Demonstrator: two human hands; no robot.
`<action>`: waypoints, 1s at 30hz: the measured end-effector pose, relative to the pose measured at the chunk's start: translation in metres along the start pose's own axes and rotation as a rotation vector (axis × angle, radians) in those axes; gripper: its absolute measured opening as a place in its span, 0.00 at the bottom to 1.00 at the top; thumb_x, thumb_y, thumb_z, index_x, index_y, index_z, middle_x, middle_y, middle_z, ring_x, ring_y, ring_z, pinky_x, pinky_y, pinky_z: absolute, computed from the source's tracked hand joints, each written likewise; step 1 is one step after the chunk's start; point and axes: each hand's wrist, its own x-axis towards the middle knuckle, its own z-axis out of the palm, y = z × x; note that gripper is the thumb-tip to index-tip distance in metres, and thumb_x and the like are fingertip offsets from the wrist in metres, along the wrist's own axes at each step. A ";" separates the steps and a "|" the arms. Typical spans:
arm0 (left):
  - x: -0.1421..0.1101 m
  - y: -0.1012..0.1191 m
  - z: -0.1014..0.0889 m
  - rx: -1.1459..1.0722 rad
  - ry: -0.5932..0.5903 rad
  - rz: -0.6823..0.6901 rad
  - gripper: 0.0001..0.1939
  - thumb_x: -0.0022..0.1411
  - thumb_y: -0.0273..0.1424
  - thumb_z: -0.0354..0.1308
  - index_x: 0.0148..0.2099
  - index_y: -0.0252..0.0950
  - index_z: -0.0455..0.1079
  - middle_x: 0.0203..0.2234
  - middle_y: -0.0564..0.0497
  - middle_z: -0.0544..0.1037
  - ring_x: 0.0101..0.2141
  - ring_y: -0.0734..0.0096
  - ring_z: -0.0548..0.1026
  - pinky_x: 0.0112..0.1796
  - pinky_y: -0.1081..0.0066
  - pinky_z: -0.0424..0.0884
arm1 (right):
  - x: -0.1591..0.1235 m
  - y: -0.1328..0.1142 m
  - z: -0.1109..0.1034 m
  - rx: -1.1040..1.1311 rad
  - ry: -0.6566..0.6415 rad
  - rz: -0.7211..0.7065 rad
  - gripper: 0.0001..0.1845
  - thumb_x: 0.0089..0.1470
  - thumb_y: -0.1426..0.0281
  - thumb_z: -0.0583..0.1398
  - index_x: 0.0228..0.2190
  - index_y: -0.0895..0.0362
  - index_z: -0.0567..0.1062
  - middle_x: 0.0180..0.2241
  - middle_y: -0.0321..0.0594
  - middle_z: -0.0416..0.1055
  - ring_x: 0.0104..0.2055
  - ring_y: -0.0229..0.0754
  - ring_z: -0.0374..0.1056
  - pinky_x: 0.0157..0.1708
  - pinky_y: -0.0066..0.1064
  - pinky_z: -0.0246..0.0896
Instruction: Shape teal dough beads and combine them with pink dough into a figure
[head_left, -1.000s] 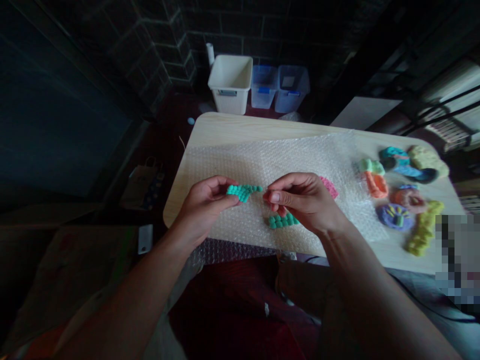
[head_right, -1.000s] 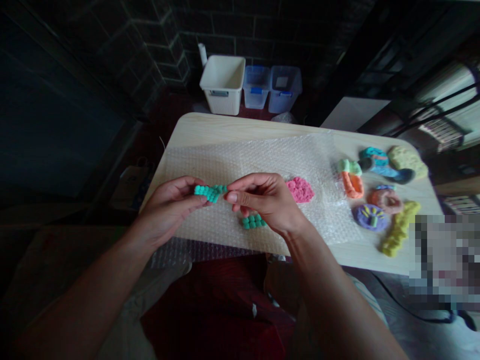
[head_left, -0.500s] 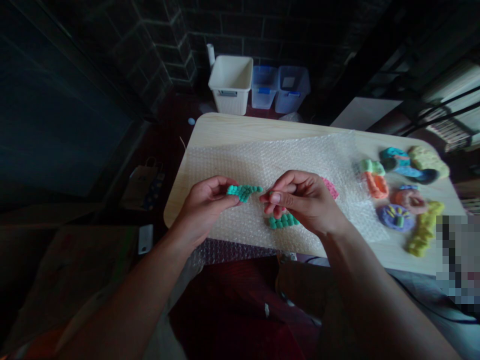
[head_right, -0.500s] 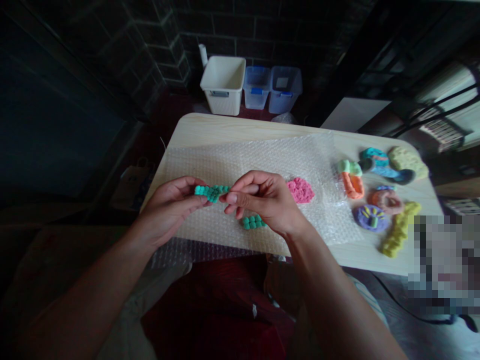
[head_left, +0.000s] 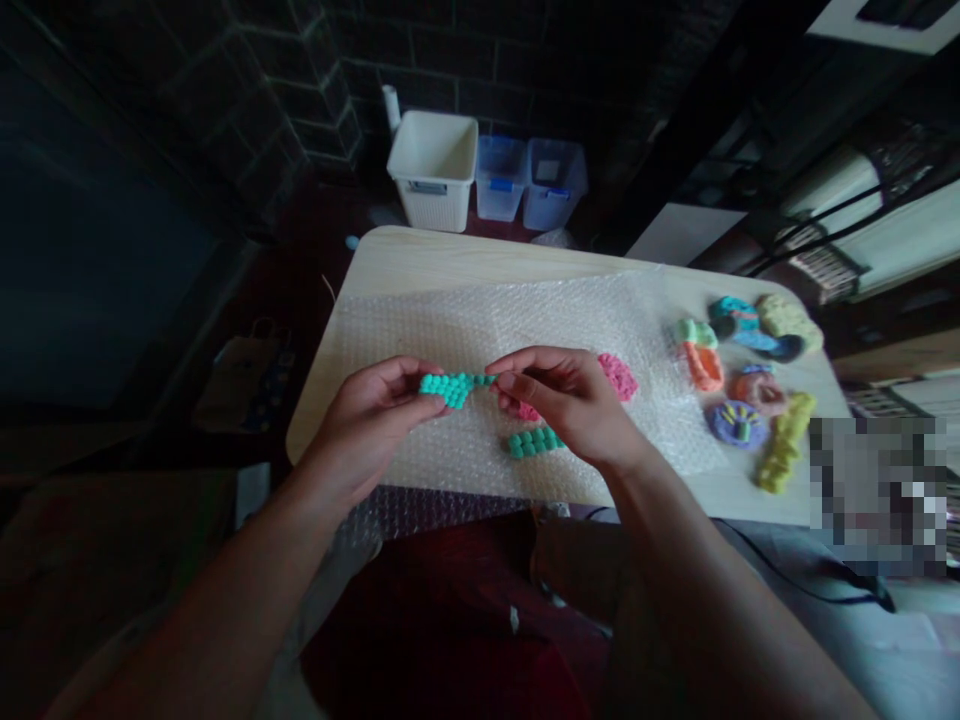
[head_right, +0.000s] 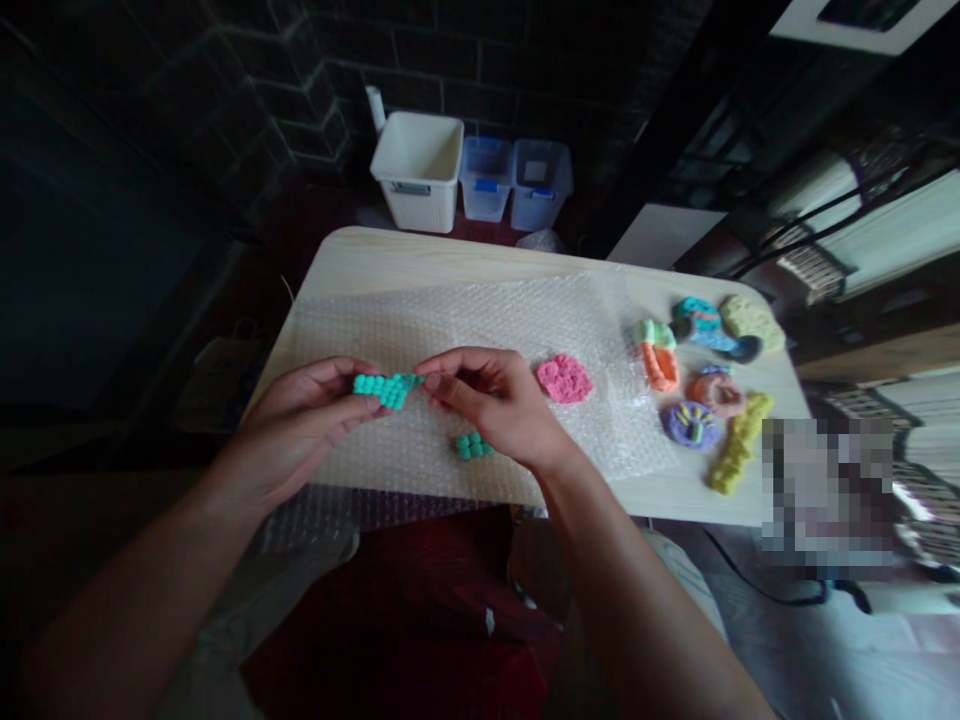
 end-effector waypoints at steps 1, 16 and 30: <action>0.000 0.000 0.000 0.002 0.002 0.000 0.15 0.47 0.26 0.77 0.38 0.34 0.78 0.31 0.50 0.84 0.32 0.68 0.81 0.38 0.68 0.76 | 0.001 0.001 0.000 -0.021 0.002 -0.004 0.16 0.58 0.57 0.73 0.39 0.57 0.85 0.27 0.35 0.76 0.28 0.34 0.67 0.28 0.29 0.62; 0.001 -0.002 -0.002 0.043 0.023 -0.036 0.17 0.43 0.29 0.79 0.38 0.38 0.81 0.30 0.51 0.85 0.32 0.70 0.81 0.34 0.76 0.76 | 0.002 0.005 0.000 0.071 0.013 0.017 0.24 0.43 0.55 0.80 0.29 0.55 0.77 0.26 0.34 0.76 0.26 0.35 0.67 0.25 0.28 0.59; -0.002 0.004 0.001 0.030 -0.002 -0.045 0.17 0.47 0.28 0.77 0.40 0.35 0.79 0.31 0.52 0.85 0.33 0.71 0.82 0.38 0.75 0.78 | 0.003 0.009 -0.003 0.019 0.173 0.028 0.29 0.61 0.49 0.69 0.19 0.57 0.77 0.16 0.32 0.68 0.17 0.31 0.57 0.17 0.26 0.50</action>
